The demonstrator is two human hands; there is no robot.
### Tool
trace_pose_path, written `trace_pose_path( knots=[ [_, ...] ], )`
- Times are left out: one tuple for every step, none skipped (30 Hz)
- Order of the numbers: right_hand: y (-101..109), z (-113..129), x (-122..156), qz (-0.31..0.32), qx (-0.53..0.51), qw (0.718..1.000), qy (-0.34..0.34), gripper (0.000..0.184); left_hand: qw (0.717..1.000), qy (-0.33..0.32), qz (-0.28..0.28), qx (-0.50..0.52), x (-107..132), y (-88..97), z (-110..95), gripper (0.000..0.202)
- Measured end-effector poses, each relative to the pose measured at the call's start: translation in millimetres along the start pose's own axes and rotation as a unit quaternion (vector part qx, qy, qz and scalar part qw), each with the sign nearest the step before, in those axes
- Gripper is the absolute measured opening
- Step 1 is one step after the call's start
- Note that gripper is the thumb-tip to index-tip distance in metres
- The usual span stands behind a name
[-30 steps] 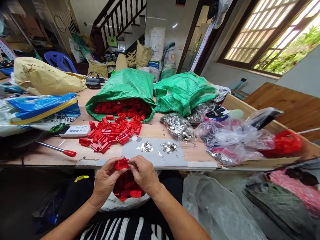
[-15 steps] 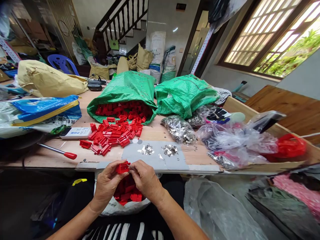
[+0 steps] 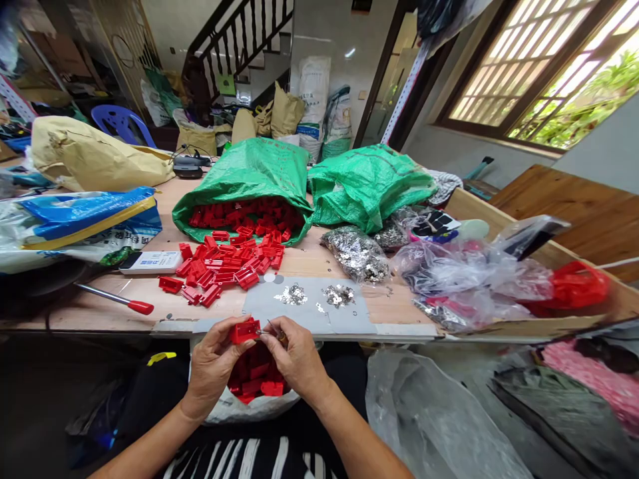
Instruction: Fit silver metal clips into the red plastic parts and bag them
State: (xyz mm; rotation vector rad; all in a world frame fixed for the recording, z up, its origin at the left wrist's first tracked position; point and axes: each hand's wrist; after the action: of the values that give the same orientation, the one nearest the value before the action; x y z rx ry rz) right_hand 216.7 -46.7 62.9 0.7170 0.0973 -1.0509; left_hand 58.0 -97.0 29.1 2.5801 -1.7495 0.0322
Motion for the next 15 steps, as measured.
trace_pose_path(
  knots=[
    [-1,0,1,0.004,0.004,1.000,-0.001,0.011,1.000,0.001,-0.002,0.000,0,-0.1,0,0.035],
    [-2,1,1,0.006,0.008,1.000,0.000,0.011,1.000,0.002,-0.002,-0.002,1,-0.1,0,0.035],
    [-3,1,1,0.005,0.012,1.000,0.001,0.011,1.000,0.002,-0.002,-0.006,1,0.0,0,0.035],
    [-4,2,1,0.003,0.015,1.000,-0.002,0.011,1.000,0.000,-0.002,-0.010,1,0.2,0,0.034],
    [-5,3,0,0.001,0.017,1.000,-0.006,0.011,1.000,-0.004,-0.001,-0.016,2,0.4,1,0.034],
    [-5,3,0,-0.001,0.017,1.000,-0.013,0.010,1.000,-0.011,-0.002,-0.021,2,0.7,1,0.034],
    [-6,4,-1,-0.002,0.014,1.000,-0.021,0.011,0.999,-0.018,-0.002,-0.027,1,1.0,1,0.034],
    [-7,4,-1,-0.004,0.009,0.999,-0.030,0.012,0.999,-0.024,-0.001,-0.032,1,1.3,2,0.034],
    [-8,5,-2,-0.006,0.001,0.999,-0.041,0.013,0.999,-0.028,0.000,-0.037,1,1.6,2,0.033],
    [-9,5,-3,-0.010,-0.007,0.999,-0.052,0.015,0.999,-0.031,0.000,-0.042,1,1.9,2,0.033],
    [-10,5,-3,-0.013,-0.017,0.998,-0.063,0.015,0.998,-0.032,-0.001,-0.046,1,2.1,3,0.033],
    [-11,6,-4,-0.017,-0.025,0.997,-0.076,0.016,0.998,-0.033,-0.002,-0.050,1,2.2,3,0.033],
    [-12,6,-5,-0.021,-0.031,0.995,-0.087,0.016,0.998,-0.035,-0.002,-0.055,0,2.4,4,0.033],
    [-13,7,-5,-0.025,-0.035,0.994,-0.097,0.016,0.997,-0.041,-0.003,-0.061,0,2.7,5,0.033],
    [-13,8,-6,-0.028,-0.037,0.993,-0.105,0.016,0.996,-0.049,-0.003,-0.068,-1,2.9,6,0.033]
  ],
)
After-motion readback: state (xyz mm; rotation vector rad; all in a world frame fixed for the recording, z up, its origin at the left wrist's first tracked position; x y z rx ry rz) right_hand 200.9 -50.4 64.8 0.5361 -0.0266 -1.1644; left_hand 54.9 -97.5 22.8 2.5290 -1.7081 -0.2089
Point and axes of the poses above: each hand's wrist, its own x-axis away from the middle knuckle, its own y-axis out of the back of the hand, z = x × y, and after that the axes turned 13 degrees about y, right-handed
